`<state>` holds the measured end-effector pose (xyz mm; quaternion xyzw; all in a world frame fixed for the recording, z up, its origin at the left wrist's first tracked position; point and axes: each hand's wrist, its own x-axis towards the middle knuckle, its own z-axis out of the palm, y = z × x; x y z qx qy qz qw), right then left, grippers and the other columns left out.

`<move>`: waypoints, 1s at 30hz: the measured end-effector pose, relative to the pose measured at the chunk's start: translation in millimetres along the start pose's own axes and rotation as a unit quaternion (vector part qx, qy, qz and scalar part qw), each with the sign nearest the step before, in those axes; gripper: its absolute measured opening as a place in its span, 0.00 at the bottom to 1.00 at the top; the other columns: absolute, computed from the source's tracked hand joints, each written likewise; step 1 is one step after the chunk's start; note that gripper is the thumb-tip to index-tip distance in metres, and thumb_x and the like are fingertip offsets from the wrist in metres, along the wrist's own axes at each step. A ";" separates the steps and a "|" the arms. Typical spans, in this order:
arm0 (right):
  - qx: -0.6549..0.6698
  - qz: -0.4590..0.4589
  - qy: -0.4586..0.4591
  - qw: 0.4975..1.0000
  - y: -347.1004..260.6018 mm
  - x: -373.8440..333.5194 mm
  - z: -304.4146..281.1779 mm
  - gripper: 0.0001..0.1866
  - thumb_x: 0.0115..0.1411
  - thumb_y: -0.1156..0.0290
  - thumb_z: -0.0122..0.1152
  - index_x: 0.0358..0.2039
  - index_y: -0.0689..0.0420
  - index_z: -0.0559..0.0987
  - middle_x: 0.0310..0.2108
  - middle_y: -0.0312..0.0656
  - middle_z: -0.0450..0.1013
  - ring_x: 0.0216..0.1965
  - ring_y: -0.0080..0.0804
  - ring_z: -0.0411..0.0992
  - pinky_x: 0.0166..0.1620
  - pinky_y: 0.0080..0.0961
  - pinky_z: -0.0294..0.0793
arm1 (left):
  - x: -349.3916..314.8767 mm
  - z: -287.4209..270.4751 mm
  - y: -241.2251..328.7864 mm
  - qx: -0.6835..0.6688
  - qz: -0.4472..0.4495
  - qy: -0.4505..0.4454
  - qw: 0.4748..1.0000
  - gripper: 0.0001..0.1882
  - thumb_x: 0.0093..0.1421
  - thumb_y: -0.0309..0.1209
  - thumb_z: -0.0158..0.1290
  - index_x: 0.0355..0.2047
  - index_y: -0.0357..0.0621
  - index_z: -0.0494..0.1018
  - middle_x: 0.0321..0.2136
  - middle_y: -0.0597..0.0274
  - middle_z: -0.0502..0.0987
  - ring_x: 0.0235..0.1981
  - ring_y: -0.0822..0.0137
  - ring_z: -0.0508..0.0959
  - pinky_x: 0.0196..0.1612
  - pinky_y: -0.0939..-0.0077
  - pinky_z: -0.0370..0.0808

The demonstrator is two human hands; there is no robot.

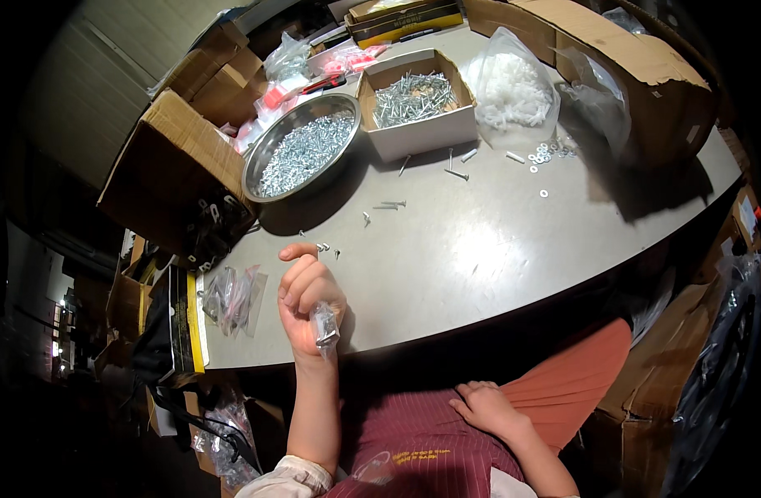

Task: The person sits at a workbench and repeatedly picks up small metal fasteners and washers from a metal bowl and a cardboard box. They place these items into small clear plastic bags, seal the bags, and place them into a black mesh bag. The process is repetitive and involves handling small hardware components one by one.

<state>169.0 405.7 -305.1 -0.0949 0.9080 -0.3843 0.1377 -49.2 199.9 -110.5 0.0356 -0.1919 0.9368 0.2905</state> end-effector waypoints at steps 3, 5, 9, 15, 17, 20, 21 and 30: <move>0.002 -0.011 0.005 1.000 -3.8 0.8 -8.8 0.21 0.68 0.57 0.60 0.47 0.65 0.81 0.39 0.56 0.79 0.45 0.55 0.77 0.53 0.46 0.74 | -1.1 -3.4 2.6 0.039 0.026 0.019 0.999 0.11 0.62 0.16 0.41 0.41 0.39 0.71 0.18 0.69 0.66 0.20 0.72 0.65 0.24 0.78 0.63; 0.000 -0.017 0.012 1.000 -3.8 0.7 -18.0 0.20 0.67 0.58 0.61 0.47 0.64 0.81 0.39 0.55 0.79 0.45 0.54 0.77 0.53 0.46 0.74 | -0.7 -5.6 3.5 0.056 0.036 0.035 0.997 0.12 0.61 0.15 0.42 0.42 0.39 0.71 0.21 0.67 0.67 0.23 0.71 0.67 0.27 0.78 0.65; 0.034 -0.065 0.066 0.995 -19.0 1.4 -64.9 0.15 0.66 0.65 0.63 0.46 0.63 0.82 0.40 0.52 0.80 0.44 0.53 0.78 0.51 0.42 0.77 | 3.0 -7.1 -1.9 0.172 0.096 0.094 0.976 0.16 0.58 0.14 0.45 0.46 0.37 0.72 0.28 0.64 0.70 0.31 0.68 0.71 0.36 0.75 0.70; 0.212 -0.137 0.344 0.904 -70.8 -5.6 -187.6 0.09 0.63 0.83 0.61 0.41 0.62 0.85 0.40 0.46 0.83 0.39 0.40 0.82 0.43 0.29 0.81 | -5.4 -12.4 -34.6 0.699 0.218 0.088 0.675 0.19 0.59 0.15 0.49 0.51 0.35 0.73 0.37 0.58 0.79 0.41 0.65 0.78 0.51 0.70 0.75; 0.080 -0.150 0.442 0.881 -62.7 9.0 -214.6 0.11 0.60 0.83 0.61 0.42 0.62 0.84 0.41 0.47 0.83 0.41 0.45 0.81 0.45 0.32 0.80 | -5.5 -18.2 -38.6 0.759 0.217 0.063 0.610 0.16 0.63 0.18 0.50 0.51 0.34 0.74 0.40 0.56 0.81 0.44 0.67 0.80 0.53 0.71 0.75; -0.137 -0.102 0.490 0.855 -46.4 49.2 -245.3 0.14 0.59 0.78 0.62 0.47 0.61 0.82 0.46 0.47 0.79 0.47 0.50 0.76 0.52 0.40 0.75 | -4.1 -16.1 -44.5 0.797 0.216 0.048 0.562 0.16 0.68 0.22 0.50 0.54 0.33 0.75 0.42 0.55 0.82 0.46 0.68 0.80 0.53 0.72 0.75; -0.190 -0.076 0.489 0.848 -32.4 62.2 -251.5 0.14 0.60 0.76 0.63 0.47 0.61 0.81 0.47 0.47 0.77 0.48 0.50 0.74 0.53 0.41 0.73 | -1.3 -20.7 -43.3 0.789 0.210 0.050 0.575 0.15 0.68 0.22 0.51 0.55 0.33 0.75 0.42 0.55 0.82 0.46 0.67 0.81 0.54 0.72 0.75; -0.261 -0.249 0.320 0.876 -77.4 47.5 -214.7 0.18 0.60 0.64 0.69 0.46 0.60 0.79 0.48 0.47 0.73 0.53 0.49 0.71 0.59 0.45 0.70 | -31.3 -22.1 -22.0 0.849 0.227 0.058 0.473 0.09 0.69 0.23 0.54 0.45 0.33 0.82 0.40 0.59 0.85 0.43 0.69 0.83 0.50 0.76 0.77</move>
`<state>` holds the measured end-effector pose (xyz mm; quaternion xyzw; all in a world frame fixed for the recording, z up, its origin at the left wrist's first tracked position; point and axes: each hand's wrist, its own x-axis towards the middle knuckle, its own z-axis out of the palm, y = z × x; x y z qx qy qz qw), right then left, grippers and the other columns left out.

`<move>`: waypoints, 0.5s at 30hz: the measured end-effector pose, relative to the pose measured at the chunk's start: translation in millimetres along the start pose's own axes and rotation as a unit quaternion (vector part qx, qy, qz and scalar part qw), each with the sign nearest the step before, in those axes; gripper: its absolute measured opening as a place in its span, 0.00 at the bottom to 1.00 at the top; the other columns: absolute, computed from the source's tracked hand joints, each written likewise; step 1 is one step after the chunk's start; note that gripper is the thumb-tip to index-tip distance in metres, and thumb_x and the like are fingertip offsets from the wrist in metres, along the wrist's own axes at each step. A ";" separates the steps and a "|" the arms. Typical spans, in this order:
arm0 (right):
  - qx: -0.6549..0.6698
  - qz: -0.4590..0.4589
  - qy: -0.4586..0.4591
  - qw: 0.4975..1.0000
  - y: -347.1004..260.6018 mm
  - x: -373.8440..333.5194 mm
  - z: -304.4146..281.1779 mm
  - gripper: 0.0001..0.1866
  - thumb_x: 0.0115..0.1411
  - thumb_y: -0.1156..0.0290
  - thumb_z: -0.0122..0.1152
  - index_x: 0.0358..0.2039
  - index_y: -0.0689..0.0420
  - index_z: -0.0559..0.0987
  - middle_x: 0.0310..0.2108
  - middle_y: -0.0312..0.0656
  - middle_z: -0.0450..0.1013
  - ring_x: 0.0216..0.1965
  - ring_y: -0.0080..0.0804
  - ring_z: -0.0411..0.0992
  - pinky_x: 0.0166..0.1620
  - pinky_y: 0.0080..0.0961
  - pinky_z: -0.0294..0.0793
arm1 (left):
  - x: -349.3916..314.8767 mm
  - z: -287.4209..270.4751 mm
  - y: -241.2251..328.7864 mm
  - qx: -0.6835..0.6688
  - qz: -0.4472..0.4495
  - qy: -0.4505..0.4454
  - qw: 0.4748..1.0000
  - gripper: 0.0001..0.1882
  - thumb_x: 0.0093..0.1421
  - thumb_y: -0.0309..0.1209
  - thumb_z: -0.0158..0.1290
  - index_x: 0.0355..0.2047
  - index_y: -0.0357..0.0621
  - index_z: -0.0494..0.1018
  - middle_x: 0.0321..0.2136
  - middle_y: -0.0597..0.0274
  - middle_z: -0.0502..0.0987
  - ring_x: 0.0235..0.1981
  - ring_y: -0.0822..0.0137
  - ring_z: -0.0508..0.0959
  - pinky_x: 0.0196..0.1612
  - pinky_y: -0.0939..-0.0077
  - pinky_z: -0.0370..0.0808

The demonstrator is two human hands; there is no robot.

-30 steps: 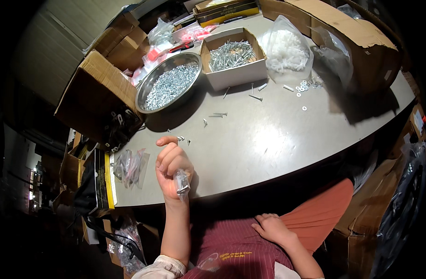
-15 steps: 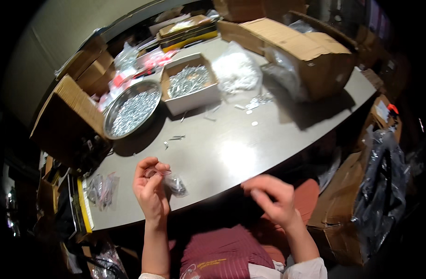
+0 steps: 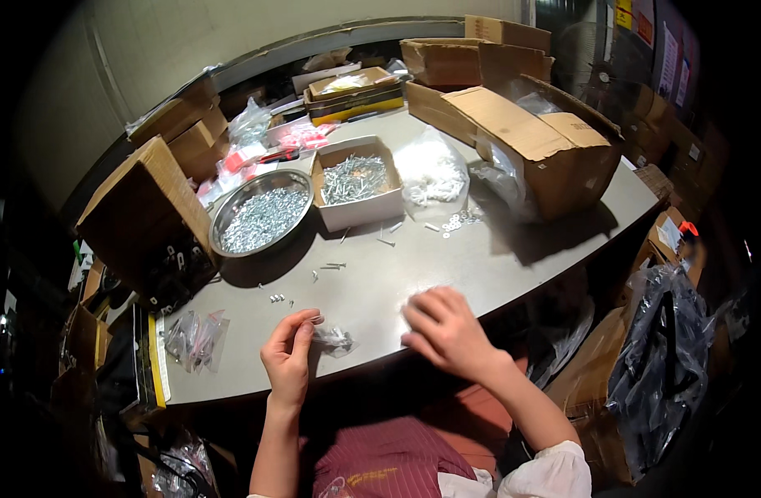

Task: The person sits at a workbench and repeatedly picks up small metal fasteners and washers from a metal bowl and a cardboard box. They place these items into small clear plastic bags, seal the bags, and place them into a black mesh bag. The process is repetitive and involves handling small hardware components one by one.

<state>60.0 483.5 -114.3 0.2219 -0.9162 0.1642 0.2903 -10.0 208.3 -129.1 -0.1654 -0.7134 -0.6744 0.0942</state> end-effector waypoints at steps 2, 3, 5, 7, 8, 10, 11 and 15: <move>0.025 -0.041 -0.006 0.999 -22.7 -6.2 3.4 0.19 0.58 0.65 0.71 0.47 0.59 0.79 0.49 0.45 0.74 0.54 0.46 0.71 0.62 0.44 0.69 | -2.8 -4.0 5.8 0.030 -0.003 0.017 0.999 0.07 0.66 0.22 0.58 0.42 0.33 0.83 0.36 0.60 0.86 0.39 0.71 0.83 0.47 0.76 0.78; 0.015 -0.074 0.023 0.997 -26.8 -9.7 9.8 0.18 0.55 0.70 0.70 0.46 0.60 0.80 0.47 0.44 0.75 0.51 0.44 0.73 0.60 0.42 0.72 | -3.2 -7.1 6.3 0.030 -0.009 0.006 0.999 0.07 0.67 0.22 0.58 0.43 0.33 0.82 0.36 0.60 0.86 0.39 0.71 0.83 0.47 0.77 0.78; 0.002 -0.112 0.060 0.992 -24.1 -17.1 20.3 0.18 0.51 0.76 0.68 0.44 0.60 0.80 0.44 0.43 0.76 0.47 0.42 0.75 0.57 0.40 0.75 | -2.1 -14.4 9.8 0.032 -0.016 -0.015 0.999 0.07 0.69 0.23 0.58 0.44 0.33 0.81 0.37 0.60 0.85 0.40 0.73 0.82 0.46 0.79 0.77; 0.015 -0.106 0.081 0.991 -23.5 -19.1 26.0 0.17 0.49 0.79 0.66 0.42 0.60 0.80 0.43 0.43 0.77 0.46 0.42 0.75 0.56 0.39 0.75 | -1.8 -12.8 16.6 0.039 0.007 0.006 0.999 0.04 0.65 0.22 0.63 0.34 0.36 0.79 0.31 0.64 0.84 0.34 0.76 0.79 0.42 0.80 0.75; 0.021 -0.102 0.092 0.990 -23.5 -18.5 27.5 0.17 0.48 0.80 0.66 0.42 0.61 0.81 0.42 0.43 0.77 0.45 0.42 0.75 0.55 0.39 0.76 | -1.1 -12.7 21.3 0.064 0.027 0.006 0.998 0.05 0.64 0.23 0.64 0.32 0.36 0.78 0.30 0.65 0.83 0.33 0.77 0.78 0.40 0.80 0.75; 0.019 -0.100 0.089 0.991 -23.0 -16.5 30.4 0.17 0.49 0.81 0.66 0.41 0.60 0.80 0.42 0.43 0.77 0.46 0.42 0.75 0.55 0.39 0.76 | 0.8 -10.2 23.9 0.096 0.055 0.016 0.994 0.10 0.60 0.24 0.68 0.28 0.39 0.75 0.26 0.67 0.80 0.29 0.77 0.74 0.37 0.79 0.72; 0.017 -0.099 0.088 0.991 -23.3 -14.7 30.7 0.16 0.49 0.81 0.66 0.41 0.60 0.80 0.43 0.43 0.76 0.46 0.43 0.75 0.54 0.39 0.75 | 0.7 -7.5 26.6 0.107 0.060 0.019 0.992 0.11 0.59 0.25 0.69 0.28 0.39 0.75 0.26 0.64 0.80 0.28 0.73 0.75 0.36 0.76 0.73; 0.169 -0.020 0.085 0.982 -32.8 4.0 24.8 0.16 0.50 0.83 0.65 0.41 0.60 0.80 0.43 0.45 0.76 0.48 0.46 0.74 0.54 0.39 0.74 | -1.6 3.4 30.3 0.153 0.068 0.003 0.986 0.14 0.55 0.29 0.71 0.29 0.39 0.74 0.27 0.55 0.78 0.28 0.58 0.78 0.33 0.66 0.74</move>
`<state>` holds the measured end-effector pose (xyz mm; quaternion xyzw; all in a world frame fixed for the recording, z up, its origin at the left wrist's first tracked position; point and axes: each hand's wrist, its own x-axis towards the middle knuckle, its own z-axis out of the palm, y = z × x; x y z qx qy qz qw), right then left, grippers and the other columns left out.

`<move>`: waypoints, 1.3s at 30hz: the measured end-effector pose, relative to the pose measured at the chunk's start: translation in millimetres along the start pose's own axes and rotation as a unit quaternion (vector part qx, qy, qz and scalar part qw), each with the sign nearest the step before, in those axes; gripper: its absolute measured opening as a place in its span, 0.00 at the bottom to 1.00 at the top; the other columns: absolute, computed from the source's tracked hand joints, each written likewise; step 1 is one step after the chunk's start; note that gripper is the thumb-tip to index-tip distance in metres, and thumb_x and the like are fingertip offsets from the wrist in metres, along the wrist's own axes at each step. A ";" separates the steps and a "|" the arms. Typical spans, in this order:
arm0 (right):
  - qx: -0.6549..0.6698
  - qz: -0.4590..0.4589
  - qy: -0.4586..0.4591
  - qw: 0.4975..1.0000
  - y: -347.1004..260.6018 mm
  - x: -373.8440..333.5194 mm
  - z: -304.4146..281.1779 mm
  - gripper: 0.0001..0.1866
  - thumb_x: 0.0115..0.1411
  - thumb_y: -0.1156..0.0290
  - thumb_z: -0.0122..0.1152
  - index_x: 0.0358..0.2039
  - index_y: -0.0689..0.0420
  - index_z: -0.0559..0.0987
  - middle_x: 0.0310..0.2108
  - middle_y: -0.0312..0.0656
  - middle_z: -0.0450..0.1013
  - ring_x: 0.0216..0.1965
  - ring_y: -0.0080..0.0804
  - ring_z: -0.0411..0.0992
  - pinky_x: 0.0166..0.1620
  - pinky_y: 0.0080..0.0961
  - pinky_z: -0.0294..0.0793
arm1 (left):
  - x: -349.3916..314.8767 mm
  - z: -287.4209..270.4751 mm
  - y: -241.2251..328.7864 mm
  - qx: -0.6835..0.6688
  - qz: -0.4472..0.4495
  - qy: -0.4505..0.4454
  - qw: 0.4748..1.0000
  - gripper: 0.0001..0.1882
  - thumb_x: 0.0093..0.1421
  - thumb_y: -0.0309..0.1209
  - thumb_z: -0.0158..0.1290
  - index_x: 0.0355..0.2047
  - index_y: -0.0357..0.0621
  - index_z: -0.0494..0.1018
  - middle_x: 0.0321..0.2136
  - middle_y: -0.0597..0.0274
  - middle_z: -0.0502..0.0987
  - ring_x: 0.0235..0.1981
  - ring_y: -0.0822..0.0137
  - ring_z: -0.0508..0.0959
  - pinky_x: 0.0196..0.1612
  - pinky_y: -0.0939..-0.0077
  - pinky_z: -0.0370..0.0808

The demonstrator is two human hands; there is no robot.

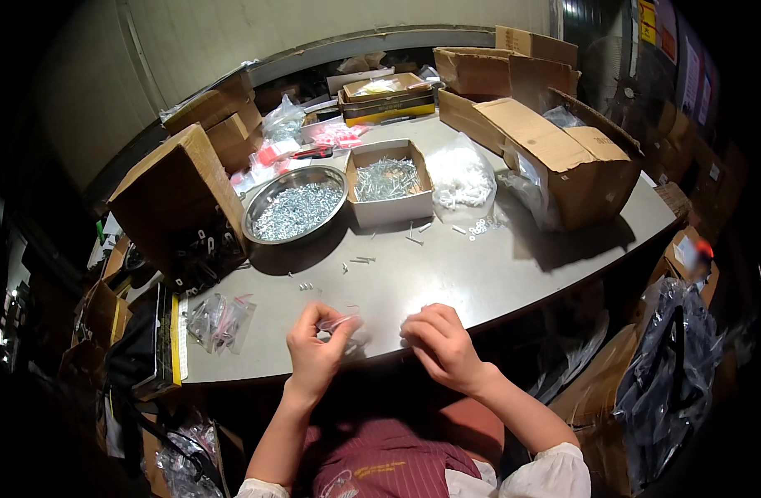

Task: The person sits at a workbench and repeatedly picks up small metal fasteners and washers from a metal bowl and a cardboard box. They place these items into small clear plastic bags, seal the bags, and place them into a black mesh bag. The process is repetitive and involves handling small hardware components one by one.

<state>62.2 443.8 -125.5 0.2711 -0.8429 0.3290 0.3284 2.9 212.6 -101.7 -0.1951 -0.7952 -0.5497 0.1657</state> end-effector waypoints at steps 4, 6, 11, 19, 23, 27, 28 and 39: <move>0.075 0.030 0.043 0.996 -18.1 50.5 0.6 0.12 0.56 0.85 0.66 0.40 0.59 0.82 0.45 0.43 0.78 0.49 0.42 0.73 0.52 0.34 0.73 | -0.8 5.8 5.7 0.018 0.046 -0.012 0.999 0.14 0.55 0.29 0.71 0.32 0.40 0.74 0.29 0.54 0.79 0.30 0.54 0.78 0.34 0.61 0.74; 0.095 0.002 0.035 0.995 -19.7 69.7 5.0 0.12 0.56 0.85 0.66 0.41 0.58 0.82 0.47 0.43 0.77 0.51 0.42 0.72 0.53 0.34 0.73 | -0.7 7.5 8.6 0.027 0.068 -0.014 0.997 0.14 0.55 0.28 0.70 0.33 0.40 0.74 0.30 0.55 0.78 0.31 0.54 0.78 0.34 0.61 0.74; 0.093 -0.018 -0.021 0.995 -12.0 79.1 12.6 0.15 0.55 0.85 0.65 0.42 0.58 0.83 0.52 0.43 0.78 0.55 0.46 0.71 0.57 0.40 0.71 | -1.0 4.4 14.2 0.016 0.072 -0.002 0.997 0.11 0.56 0.24 0.65 0.35 0.41 0.74 0.31 0.57 0.78 0.34 0.54 0.78 0.38 0.61 0.74; 0.063 -0.087 -0.111 0.988 -14.6 97.0 -4.7 0.15 0.51 0.83 0.65 0.41 0.57 0.81 0.53 0.45 0.76 0.55 0.50 0.71 0.59 0.43 0.71 | -1.4 0.9 8.4 0.005 0.063 -0.008 0.998 0.11 0.58 0.27 0.66 0.39 0.40 0.76 0.34 0.56 0.80 0.37 0.55 0.80 0.39 0.63 0.77; 0.077 -0.036 -0.128 0.988 -10.0 97.7 2.8 0.11 0.55 0.82 0.67 0.38 0.59 0.76 0.46 0.46 0.76 0.51 0.51 0.73 0.56 0.44 0.73 | -6.2 -14.6 11.4 -0.049 -0.009 0.015 0.999 0.10 0.63 0.28 0.64 0.43 0.39 0.78 0.37 0.57 0.84 0.36 0.61 0.85 0.38 0.69 0.81; 0.074 -0.022 -0.110 0.991 -21.5 94.7 10.6 0.11 0.57 0.83 0.68 0.37 0.59 0.76 0.36 0.44 0.76 0.44 0.50 0.75 0.55 0.44 0.74 | -18.6 -13.9 -9.7 -0.138 -0.062 0.065 0.986 0.08 0.65 0.28 0.63 0.41 0.38 0.79 0.34 0.58 0.85 0.34 0.67 0.86 0.37 0.73 0.82; 0.076 -0.030 -0.099 0.992 -25.6 95.7 13.5 0.11 0.56 0.83 0.69 0.37 0.60 0.76 0.33 0.44 0.75 0.42 0.50 0.75 0.54 0.44 0.74 | -21.7 -16.2 -14.5 -0.163 -0.068 0.076 0.981 0.07 0.66 0.28 0.62 0.41 0.38 0.79 0.33 0.58 0.85 0.34 0.67 0.86 0.37 0.73 0.81; 0.184 -0.068 -0.228 0.954 -93.7 116.9 60.8 0.11 0.56 0.81 0.69 0.38 0.63 0.77 0.34 0.46 0.76 0.43 0.52 0.73 0.53 0.43 0.73 | -64.3 -100.0 31.5 0.043 0.080 0.137 0.986 0.05 0.58 0.19 0.60 0.34 0.38 0.77 0.30 0.56 0.81 0.29 0.57 0.82 0.33 0.69 0.78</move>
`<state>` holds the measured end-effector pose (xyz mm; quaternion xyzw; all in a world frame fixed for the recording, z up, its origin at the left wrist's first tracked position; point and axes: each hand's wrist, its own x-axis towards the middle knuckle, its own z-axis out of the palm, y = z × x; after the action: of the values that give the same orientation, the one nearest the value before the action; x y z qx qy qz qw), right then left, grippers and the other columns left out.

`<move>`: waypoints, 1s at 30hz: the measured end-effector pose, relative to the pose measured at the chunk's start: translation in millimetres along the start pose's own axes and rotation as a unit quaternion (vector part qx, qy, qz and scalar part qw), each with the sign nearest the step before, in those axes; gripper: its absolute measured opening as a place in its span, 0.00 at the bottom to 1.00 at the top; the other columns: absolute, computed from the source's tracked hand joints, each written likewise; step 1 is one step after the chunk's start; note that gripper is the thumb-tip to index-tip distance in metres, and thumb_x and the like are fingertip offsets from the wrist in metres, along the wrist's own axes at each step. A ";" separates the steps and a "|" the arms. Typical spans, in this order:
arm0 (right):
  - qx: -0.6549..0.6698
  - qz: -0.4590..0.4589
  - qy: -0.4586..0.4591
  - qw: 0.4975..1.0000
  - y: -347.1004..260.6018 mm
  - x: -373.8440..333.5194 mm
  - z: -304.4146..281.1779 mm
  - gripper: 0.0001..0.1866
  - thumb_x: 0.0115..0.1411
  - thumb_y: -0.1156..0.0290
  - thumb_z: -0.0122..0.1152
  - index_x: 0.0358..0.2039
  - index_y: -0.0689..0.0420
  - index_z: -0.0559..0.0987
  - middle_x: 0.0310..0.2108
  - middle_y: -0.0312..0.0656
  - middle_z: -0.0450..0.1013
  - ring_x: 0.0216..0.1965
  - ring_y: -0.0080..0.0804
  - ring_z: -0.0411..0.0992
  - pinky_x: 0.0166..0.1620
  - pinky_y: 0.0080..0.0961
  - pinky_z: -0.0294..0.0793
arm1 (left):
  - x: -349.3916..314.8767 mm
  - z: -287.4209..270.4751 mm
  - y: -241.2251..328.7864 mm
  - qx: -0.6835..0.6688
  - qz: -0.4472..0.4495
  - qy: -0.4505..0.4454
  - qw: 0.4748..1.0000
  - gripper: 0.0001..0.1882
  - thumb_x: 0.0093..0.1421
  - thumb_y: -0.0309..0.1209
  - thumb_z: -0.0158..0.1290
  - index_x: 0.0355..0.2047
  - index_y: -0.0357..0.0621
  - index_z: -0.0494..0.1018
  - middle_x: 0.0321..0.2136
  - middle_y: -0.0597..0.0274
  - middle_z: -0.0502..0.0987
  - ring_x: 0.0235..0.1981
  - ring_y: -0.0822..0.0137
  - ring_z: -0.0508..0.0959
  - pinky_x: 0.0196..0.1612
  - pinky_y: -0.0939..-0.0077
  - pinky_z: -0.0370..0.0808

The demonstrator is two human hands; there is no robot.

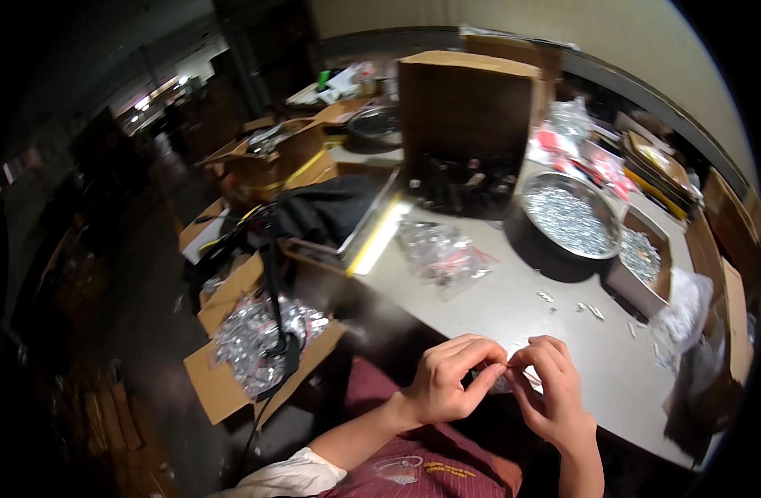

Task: The person sits at a workbench and repeatedly picks up small metal fasteners and washers from a metal bowl and a cardboard box. They place these items into small clear plastic bags, seal the bags, and place them into a black mesh bag. The process is repetitive and involves handling small hardware components one by one.

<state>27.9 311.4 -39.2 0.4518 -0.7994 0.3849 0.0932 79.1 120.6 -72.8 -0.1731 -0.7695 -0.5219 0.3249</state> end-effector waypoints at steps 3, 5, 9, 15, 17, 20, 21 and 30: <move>0.029 -0.030 -0.045 0.998 -2.1 16.3 23.5 0.12 0.51 0.81 0.69 0.35 0.61 0.76 0.32 0.45 0.75 0.42 0.52 0.72 0.54 0.44 0.74 | -18.2 -27.5 -1.2 0.021 -0.008 0.021 1.000 0.06 0.57 0.17 0.61 0.35 0.37 0.77 0.31 0.54 0.81 0.32 0.57 0.83 0.36 0.68 0.79; 0.031 -0.064 -0.081 0.994 -11.4 30.0 36.7 0.12 0.48 0.81 0.67 0.34 0.60 0.76 0.30 0.44 0.74 0.41 0.51 0.72 0.54 0.44 0.74 | -32.8 -44.3 -2.0 0.044 -0.012 0.041 0.998 0.07 0.56 0.16 0.61 0.35 0.36 0.77 0.32 0.53 0.81 0.33 0.56 0.83 0.37 0.68 0.79; 0.087 -0.083 -0.089 0.989 -17.9 48.1 69.4 0.10 0.45 0.80 0.63 0.30 0.59 0.75 0.26 0.43 0.71 0.39 0.50 0.71 0.54 0.43 0.74 | -57.1 -100.7 -2.3 0.151 -0.057 0.164 0.973 0.03 0.61 0.20 0.60 0.35 0.35 0.77 0.32 0.55 0.81 0.34 0.61 0.83 0.39 0.70 0.79; 0.111 0.059 0.006 0.992 6.7 61.1 65.3 0.05 0.51 0.80 0.59 0.31 0.62 0.75 0.27 0.44 0.73 0.35 0.44 0.72 0.50 0.37 0.72 | -106.2 -214.8 -30.4 0.326 -0.123 0.434 0.831 0.07 0.71 0.30 0.56 0.41 0.39 0.75 0.32 0.60 0.81 0.33 0.68 0.80 0.39 0.73 0.76; 0.045 0.011 -0.031 0.998 39.3 74.0 62.2 0.07 0.53 0.79 0.61 0.34 0.61 0.77 0.33 0.46 0.76 0.39 0.46 0.73 0.50 0.38 0.71 | -112.5 -235.0 -28.8 0.397 -0.254 0.435 0.768 0.06 0.70 0.30 0.57 0.41 0.40 0.75 0.35 0.56 0.81 0.36 0.62 0.82 0.42 0.71 0.77; -0.057 0.002 -0.068 0.996 69.8 96.0 67.4 0.10 0.55 0.77 0.63 0.39 0.60 0.79 0.42 0.48 0.75 0.48 0.50 0.73 0.55 0.41 0.69 | -160.6 -276.6 -89.2 0.477 -0.353 0.341 0.729 0.09 0.64 0.28 0.59 0.42 0.39 0.76 0.41 0.47 0.81 0.45 0.47 0.81 0.51 0.58 0.76; -0.077 -0.034 -0.060 0.995 84.6 100.5 71.3 0.11 0.56 0.76 0.64 0.41 0.59 0.79 0.45 0.49 0.74 0.50 0.50 0.72 0.56 0.42 0.68 | -174.4 -282.3 -106.2 0.509 -0.365 0.292 0.723 0.10 0.61 0.26 0.59 0.42 0.37 0.76 0.44 0.43 0.80 0.49 0.41 0.78 0.54 0.52 0.74; -0.173 0.122 -0.062 0.975 130.4 129.5 75.4 0.24 0.63 0.50 0.66 0.42 0.63 0.80 0.39 0.55 0.78 0.44 0.57 0.76 0.49 0.47 0.74 | -119.9 -205.4 -84.2 0.483 -0.171 0.278 0.812 0.16 0.60 0.19 0.56 0.49 0.35 0.75 0.55 0.45 0.74 0.58 0.42 0.72 0.63 0.51 0.67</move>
<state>-135.1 212.9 -95.9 0.3507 -0.9073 0.2207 0.0720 181.1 -92.1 -162.5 0.2932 -0.8168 -0.1561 0.4718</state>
